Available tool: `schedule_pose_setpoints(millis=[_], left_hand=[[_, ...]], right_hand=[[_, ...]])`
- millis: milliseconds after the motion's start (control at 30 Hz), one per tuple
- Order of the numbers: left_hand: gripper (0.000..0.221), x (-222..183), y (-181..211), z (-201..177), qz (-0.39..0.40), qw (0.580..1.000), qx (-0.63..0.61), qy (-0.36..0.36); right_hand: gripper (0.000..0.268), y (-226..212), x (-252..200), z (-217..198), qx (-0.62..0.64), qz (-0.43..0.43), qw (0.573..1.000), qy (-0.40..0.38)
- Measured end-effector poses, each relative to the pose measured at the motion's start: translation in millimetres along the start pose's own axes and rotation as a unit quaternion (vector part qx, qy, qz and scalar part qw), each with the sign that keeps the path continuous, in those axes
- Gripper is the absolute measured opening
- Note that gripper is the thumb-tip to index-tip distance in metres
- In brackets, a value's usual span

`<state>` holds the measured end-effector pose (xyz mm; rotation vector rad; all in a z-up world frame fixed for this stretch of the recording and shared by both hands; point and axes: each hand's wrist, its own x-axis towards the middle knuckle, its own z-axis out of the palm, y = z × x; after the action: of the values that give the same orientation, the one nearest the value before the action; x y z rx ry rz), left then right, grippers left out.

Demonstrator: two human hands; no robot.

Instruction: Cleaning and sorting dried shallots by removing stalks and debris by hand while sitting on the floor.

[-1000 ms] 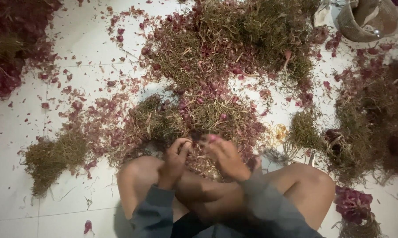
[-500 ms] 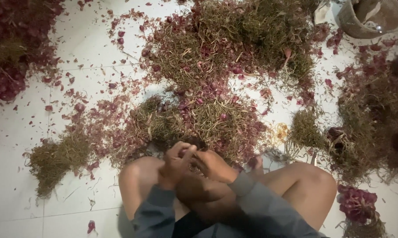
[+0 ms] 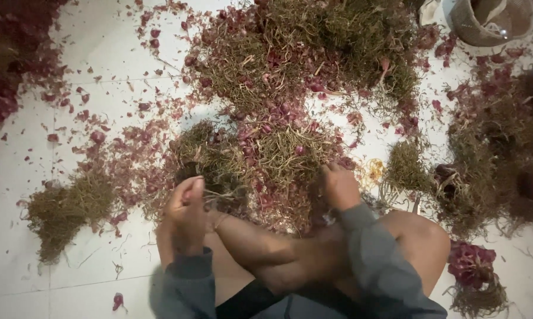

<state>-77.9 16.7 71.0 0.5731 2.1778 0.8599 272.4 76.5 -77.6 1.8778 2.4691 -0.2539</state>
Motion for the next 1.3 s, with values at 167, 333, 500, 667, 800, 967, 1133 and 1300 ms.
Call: schedule_pose_setpoints(millis=[167,333,500,667,800,967,1133,1300], left_hand=[[0.008,11,-25,25,0.265,0.95,-0.164,-0.02],[0.01,15,-30,30,0.307,0.94,-0.128,-0.076],[0.009,18,-31,34,0.327,0.934,-0.112,-0.088],[0.013,15,-32,35,0.334,0.925,-0.116,-0.139],[0.014,15,-38,40,0.337,0.922,-0.111,-0.153],[0.014,19,-45,48,0.334,0.924,-0.092,-0.163],[0.014,21,-49,49,0.323,0.928,-0.075,-0.167],[0.015,8,-32,37,0.313,0.929,-0.073,-0.184]], right_hand=[[0.013,-78,-7,5,0.159,-0.147,0.974,0.073],[0.046,-66,19,50,0.047,-0.142,0.987,-0.061],[0.05,-59,28,65,0.039,-0.073,0.996,-0.018],[0.027,-32,48,138,0.171,-0.075,0.982,0.027],[0.032,-33,38,105,0.158,-0.068,0.985,-0.001],[0.018,-67,26,57,0.144,-0.202,0.956,0.154],[0.022,-104,44,49,0.108,-0.259,0.954,0.11],[0.025,-86,55,109,0.07,-0.208,0.975,0.022]])
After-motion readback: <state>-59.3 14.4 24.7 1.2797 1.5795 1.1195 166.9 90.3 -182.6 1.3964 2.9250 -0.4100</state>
